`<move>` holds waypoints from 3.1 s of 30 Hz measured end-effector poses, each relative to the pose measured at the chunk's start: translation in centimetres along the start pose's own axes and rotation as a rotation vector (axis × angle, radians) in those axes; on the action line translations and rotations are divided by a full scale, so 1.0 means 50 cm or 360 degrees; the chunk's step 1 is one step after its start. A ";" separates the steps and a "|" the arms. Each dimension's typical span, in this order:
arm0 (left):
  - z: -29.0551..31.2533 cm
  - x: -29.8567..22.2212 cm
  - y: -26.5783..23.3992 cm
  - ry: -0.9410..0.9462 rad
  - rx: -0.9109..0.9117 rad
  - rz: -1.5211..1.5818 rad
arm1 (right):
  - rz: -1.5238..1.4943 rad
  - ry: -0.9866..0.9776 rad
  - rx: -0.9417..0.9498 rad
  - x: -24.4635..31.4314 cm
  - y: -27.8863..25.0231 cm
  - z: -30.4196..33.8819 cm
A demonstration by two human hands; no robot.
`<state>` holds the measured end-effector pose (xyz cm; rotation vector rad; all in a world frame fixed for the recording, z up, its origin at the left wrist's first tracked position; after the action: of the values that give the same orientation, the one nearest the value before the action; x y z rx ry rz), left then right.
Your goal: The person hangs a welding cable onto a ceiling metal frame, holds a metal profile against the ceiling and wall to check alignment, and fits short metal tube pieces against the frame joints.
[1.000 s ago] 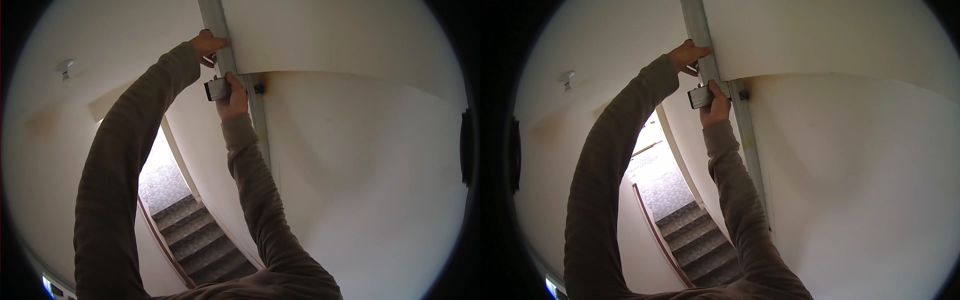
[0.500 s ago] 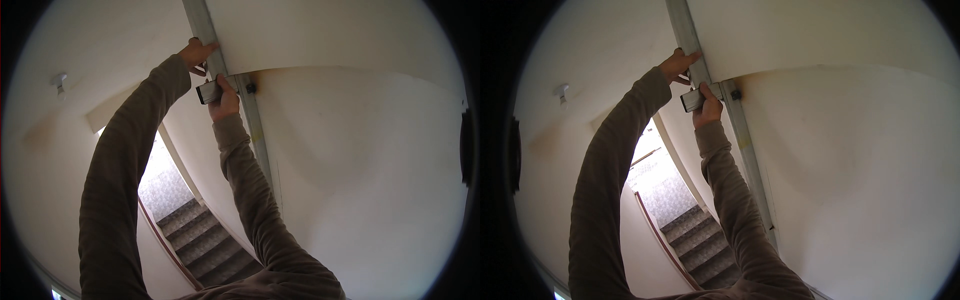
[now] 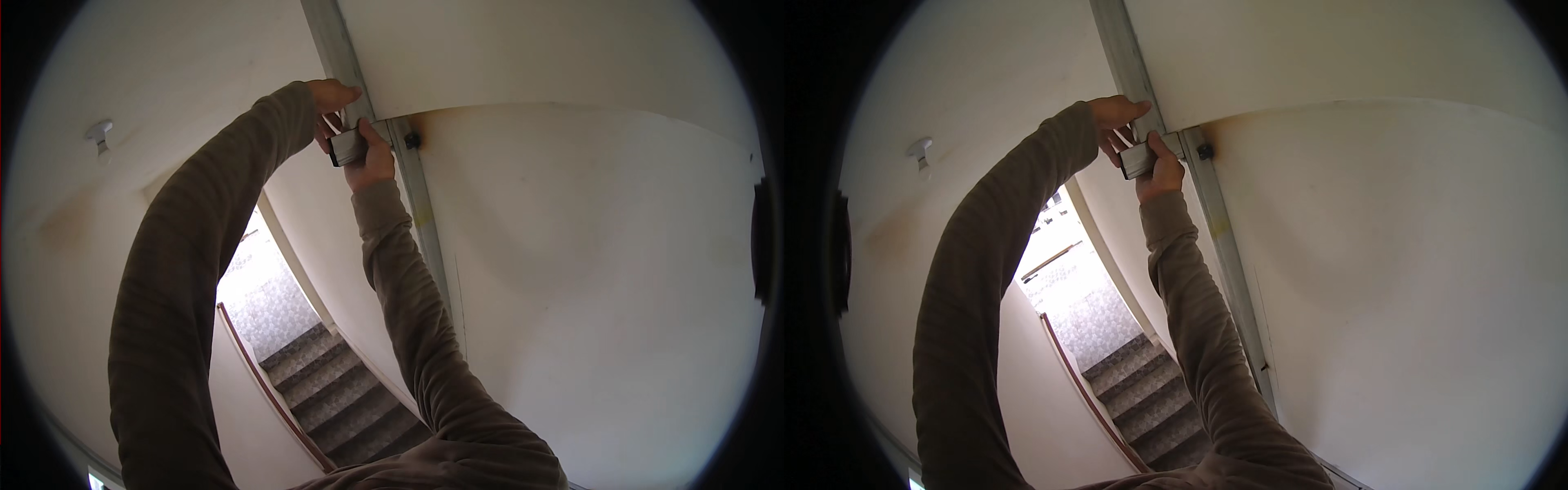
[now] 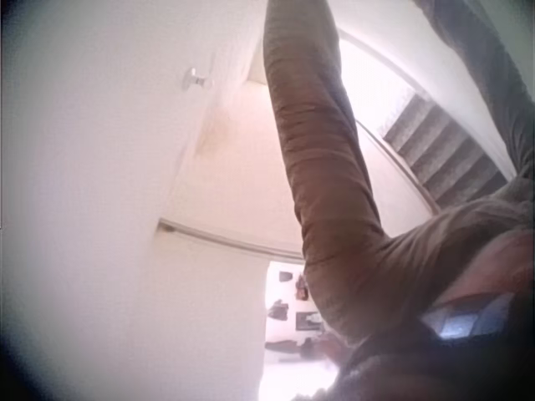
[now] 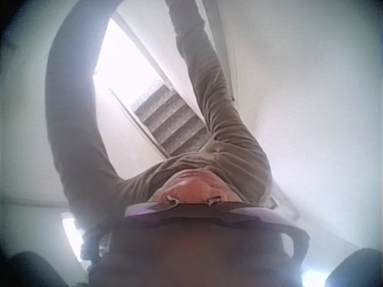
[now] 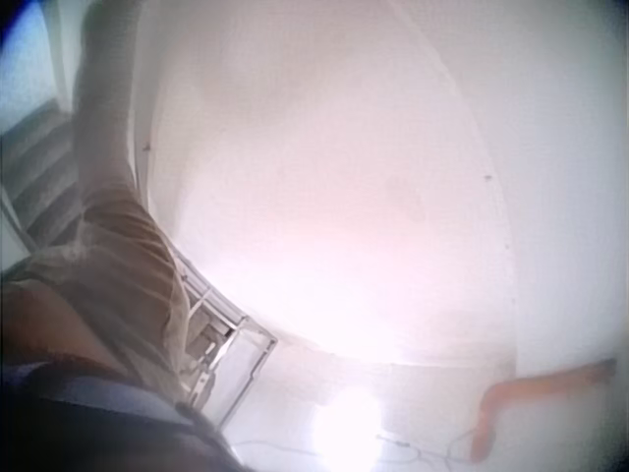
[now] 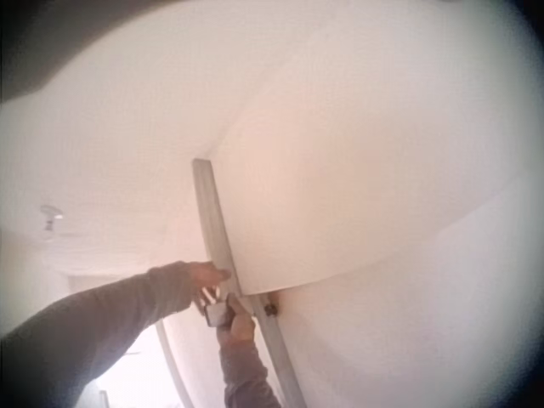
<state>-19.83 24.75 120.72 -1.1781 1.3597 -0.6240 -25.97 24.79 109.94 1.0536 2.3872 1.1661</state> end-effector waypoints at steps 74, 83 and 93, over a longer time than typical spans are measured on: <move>0.080 -0.094 0.094 -0.0112 -0.0114 0.0204 | -0.0111 -0.0341 -0.0245 -0.027 -0.083 0.082; 0.085 -0.077 0.053 -0.0044 -0.0328 0.0064 | 0.0162 0.0171 -0.0233 -0.064 -0.054 0.142; 0.085 -0.084 0.079 -0.0037 -0.0149 0.0117 | 0.0142 -0.0160 -0.0143 -0.041 -0.054 0.104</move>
<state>-17.66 31.08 118.10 -1.2009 1.4189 -0.4973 -23.15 25.16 104.44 1.1710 2.2108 1.2084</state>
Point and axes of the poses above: each hand's wrist, its own z-axis away from the middle knuckle, its own y-axis out of the palm, x = y × z, the point moved 10 cm from there along -z, towards the middle knuckle, and after that the axes turned 11 degrees about y, right-handed, at the moved point
